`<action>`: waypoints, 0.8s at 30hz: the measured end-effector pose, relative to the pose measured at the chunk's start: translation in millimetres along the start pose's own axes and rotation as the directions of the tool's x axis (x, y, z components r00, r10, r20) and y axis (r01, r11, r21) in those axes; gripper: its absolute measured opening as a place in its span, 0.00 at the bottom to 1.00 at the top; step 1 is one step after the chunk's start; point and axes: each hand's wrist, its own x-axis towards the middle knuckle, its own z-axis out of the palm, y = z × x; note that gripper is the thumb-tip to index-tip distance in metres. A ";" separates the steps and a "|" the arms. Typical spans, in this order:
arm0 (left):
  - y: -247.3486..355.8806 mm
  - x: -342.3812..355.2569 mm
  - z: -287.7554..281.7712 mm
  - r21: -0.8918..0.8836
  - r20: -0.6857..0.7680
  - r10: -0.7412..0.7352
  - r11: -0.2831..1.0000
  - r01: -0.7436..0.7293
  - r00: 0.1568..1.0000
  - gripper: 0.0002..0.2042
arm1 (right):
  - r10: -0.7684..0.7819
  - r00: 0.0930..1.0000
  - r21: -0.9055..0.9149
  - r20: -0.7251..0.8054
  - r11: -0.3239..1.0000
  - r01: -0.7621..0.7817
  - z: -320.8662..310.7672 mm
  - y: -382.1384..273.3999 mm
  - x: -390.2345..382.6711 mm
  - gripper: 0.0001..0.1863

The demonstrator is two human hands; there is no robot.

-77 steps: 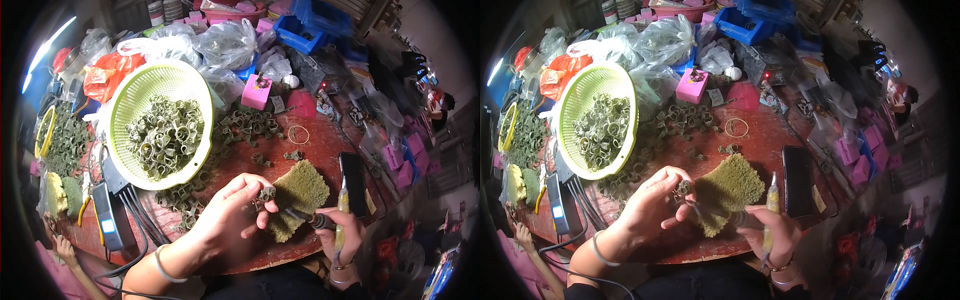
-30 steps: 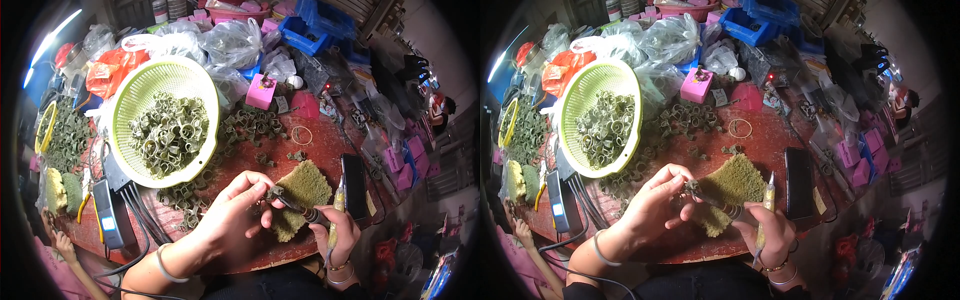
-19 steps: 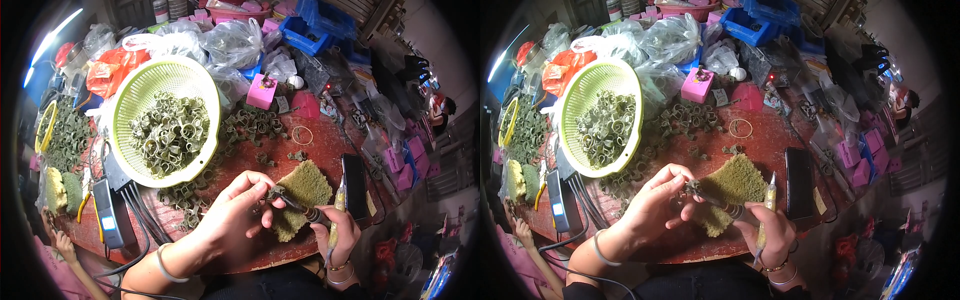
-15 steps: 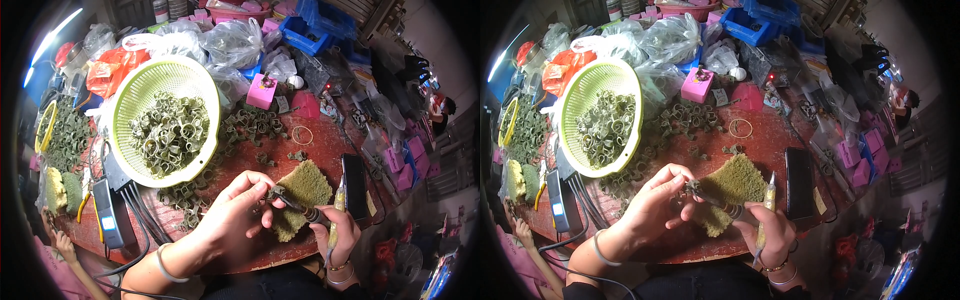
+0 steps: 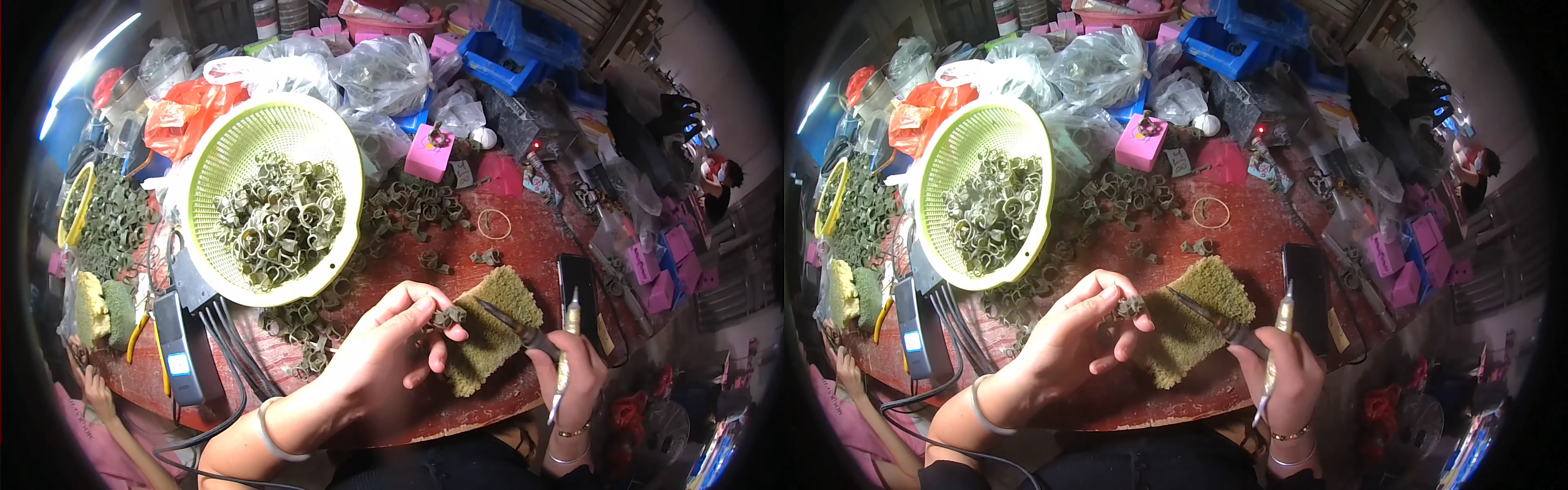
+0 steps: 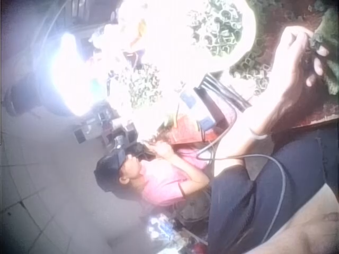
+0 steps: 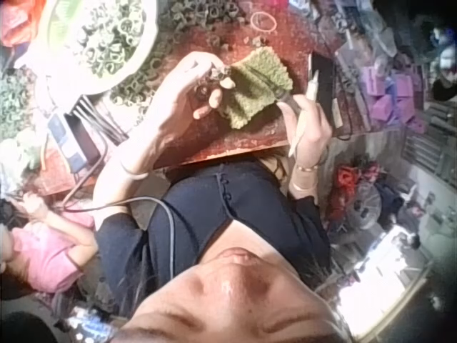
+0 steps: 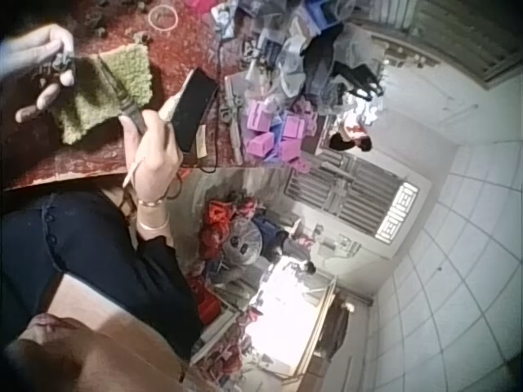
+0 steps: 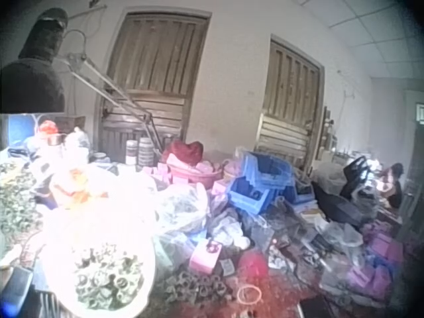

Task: The recorder uses a soldering iron to attach components to small metal ring-like parts on a cluttered workbench.

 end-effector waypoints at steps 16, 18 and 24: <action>-0.5 -1.5 5.7 0.133 0.007 0.023 0.991 -0.023 1.000 0.12 | 0.097 0.992 0.212 -0.085 0.974 -0.077 5.3 -9.4 3.4 0.17; 1.0 -0.9 7.7 0.133 0.008 0.001 0.991 -0.002 1.000 0.12 | 0.131 0.987 0.310 -0.089 0.946 -0.097 7.9 -15.0 3.8 0.17; -1.3 -0.8 1.0 0.097 0.022 -0.036 0.995 0.034 0.999 0.12 | -0.061 0.998 0.646 -0.030 0.760 0.066 19.3 -47.4 36.2 0.15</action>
